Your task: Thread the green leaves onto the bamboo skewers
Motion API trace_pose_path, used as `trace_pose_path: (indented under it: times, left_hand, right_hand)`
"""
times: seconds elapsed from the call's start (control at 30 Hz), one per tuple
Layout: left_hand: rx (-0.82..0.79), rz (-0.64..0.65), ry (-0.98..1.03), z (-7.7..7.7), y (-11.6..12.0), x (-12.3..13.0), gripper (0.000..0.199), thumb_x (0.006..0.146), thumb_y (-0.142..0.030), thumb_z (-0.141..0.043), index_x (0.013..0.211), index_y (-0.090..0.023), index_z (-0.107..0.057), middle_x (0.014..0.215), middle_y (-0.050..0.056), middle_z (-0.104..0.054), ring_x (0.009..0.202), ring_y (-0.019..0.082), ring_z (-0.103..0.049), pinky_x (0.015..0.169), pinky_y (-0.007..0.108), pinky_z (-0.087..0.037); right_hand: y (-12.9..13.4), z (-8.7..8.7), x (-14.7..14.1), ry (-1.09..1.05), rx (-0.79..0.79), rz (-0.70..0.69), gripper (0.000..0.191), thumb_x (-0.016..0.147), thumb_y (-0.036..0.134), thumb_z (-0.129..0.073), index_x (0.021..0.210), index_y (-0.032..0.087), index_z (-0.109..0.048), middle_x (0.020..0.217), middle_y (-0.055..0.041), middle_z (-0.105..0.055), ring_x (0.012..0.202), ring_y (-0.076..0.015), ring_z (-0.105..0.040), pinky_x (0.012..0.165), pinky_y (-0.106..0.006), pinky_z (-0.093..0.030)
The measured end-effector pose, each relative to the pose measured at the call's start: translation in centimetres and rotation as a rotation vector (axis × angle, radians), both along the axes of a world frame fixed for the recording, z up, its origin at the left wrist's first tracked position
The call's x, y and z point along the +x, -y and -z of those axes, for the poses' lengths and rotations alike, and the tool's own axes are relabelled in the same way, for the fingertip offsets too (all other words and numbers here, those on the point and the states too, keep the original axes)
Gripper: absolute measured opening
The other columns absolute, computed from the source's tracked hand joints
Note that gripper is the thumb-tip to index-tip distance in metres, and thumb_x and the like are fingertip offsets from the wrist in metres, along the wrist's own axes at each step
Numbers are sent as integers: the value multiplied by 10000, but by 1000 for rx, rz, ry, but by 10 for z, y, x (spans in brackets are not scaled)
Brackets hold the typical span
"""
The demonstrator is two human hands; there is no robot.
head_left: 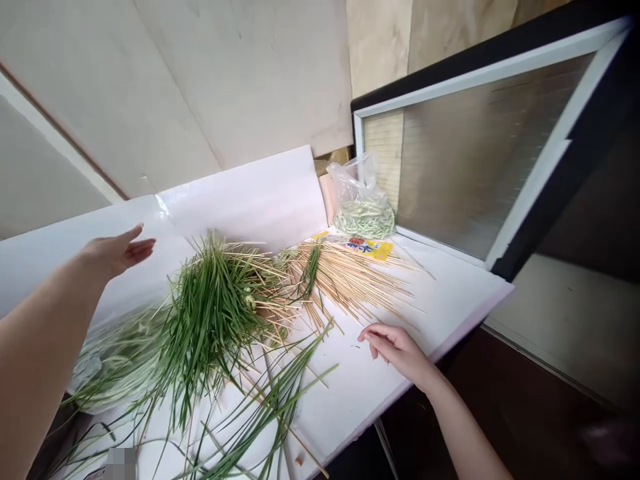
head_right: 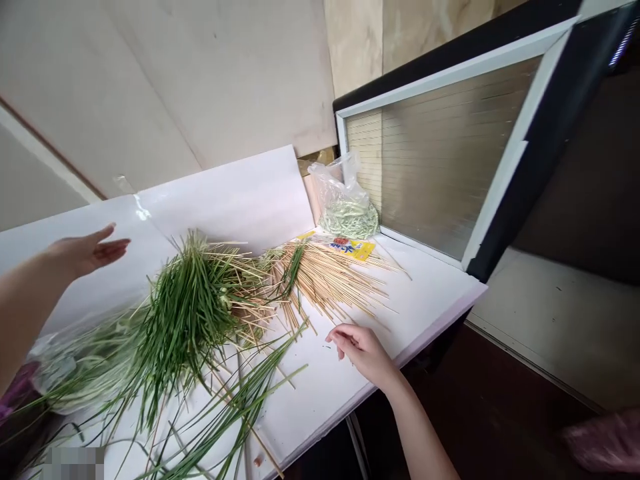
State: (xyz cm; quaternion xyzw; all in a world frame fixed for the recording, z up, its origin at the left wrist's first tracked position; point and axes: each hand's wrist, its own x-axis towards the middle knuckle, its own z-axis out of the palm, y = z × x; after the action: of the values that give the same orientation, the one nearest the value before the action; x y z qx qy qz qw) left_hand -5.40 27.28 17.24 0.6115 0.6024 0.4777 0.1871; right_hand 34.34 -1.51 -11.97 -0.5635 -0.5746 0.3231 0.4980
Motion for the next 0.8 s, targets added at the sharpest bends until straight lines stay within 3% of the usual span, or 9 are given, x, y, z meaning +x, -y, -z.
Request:
trace_pose_path:
  times: [0.07,0.13,0.2,0.27,0.4,0.5,0.6,0.8]
  left_hand:
    - [-222,-133,53,16,2,3,251,902,-228,-640,985,-14,-538,710,12,-658,734,104,-634,767,335,-542]
    - [-189,-132,34,30,18,13,336,878,-221,-662,1142,-52,-540,749,-12,-660,723,94,-630,777,299,-525]
    - [-104,51,26,45,49,29,386,902,-260,-625,1240,-100,-529,809,-20,-660,710,81,-613,784,281,-509]
    - [-65,266,10,64,93,47,359,920,-308,-599,1229,-130,-557,891,-10,-660,752,91,-609,792,267,-499]
    - [-217,623,-157,114,192,74,282,926,-369,-583,1146,-200,-632,941,18,-678,829,151,-627,789,279,-518]
    - [-271,806,-273,151,241,80,197,912,-343,-603,1058,-229,-670,978,33,-692,863,177,-643,789,286,-522]
    - [-244,808,-283,180,255,82,193,931,-333,-569,1086,-258,-656,986,20,-697,865,172,-644,797,279,-507]
    - [-162,782,-281,215,232,87,222,964,-327,-477,1094,-239,-634,921,28,-691,845,186,-645,780,301,-495]
  right_hand:
    - [-3,3,3,64,48,102,363,974,447,-482,889,192,-727,689,-27,-657,637,-181,-604,552,-259,-471]
    - [-6,8,8,141,110,244,340,974,411,-458,958,191,-717,928,-80,-704,887,-242,-632,748,-334,-509]
    - [-8,15,12,230,160,381,343,950,390,-465,1064,172,-704,1203,-134,-646,1143,-318,-532,967,-458,-415]
    - [-10,22,16,314,179,463,377,921,381,-488,1137,147,-690,1350,-172,-561,1253,-381,-432,1050,-560,-289]
    - [-12,33,18,417,190,506,364,915,366,-488,1143,163,-688,1355,-169,-577,1250,-385,-467,1038,-583,-285]
    - [-14,38,19,447,217,526,326,911,372,-495,1100,198,-696,1293,-125,-631,1225,-344,-515,1033,-530,-341]
    - [-13,40,23,468,259,561,321,920,386,-476,1026,195,-711,1208,-123,-672,1156,-320,-568,991,-491,-413]
    - [-6,30,20,554,317,630,314,962,345,-431,975,190,-704,1052,-102,-723,1012,-286,-614,851,-419,-505]
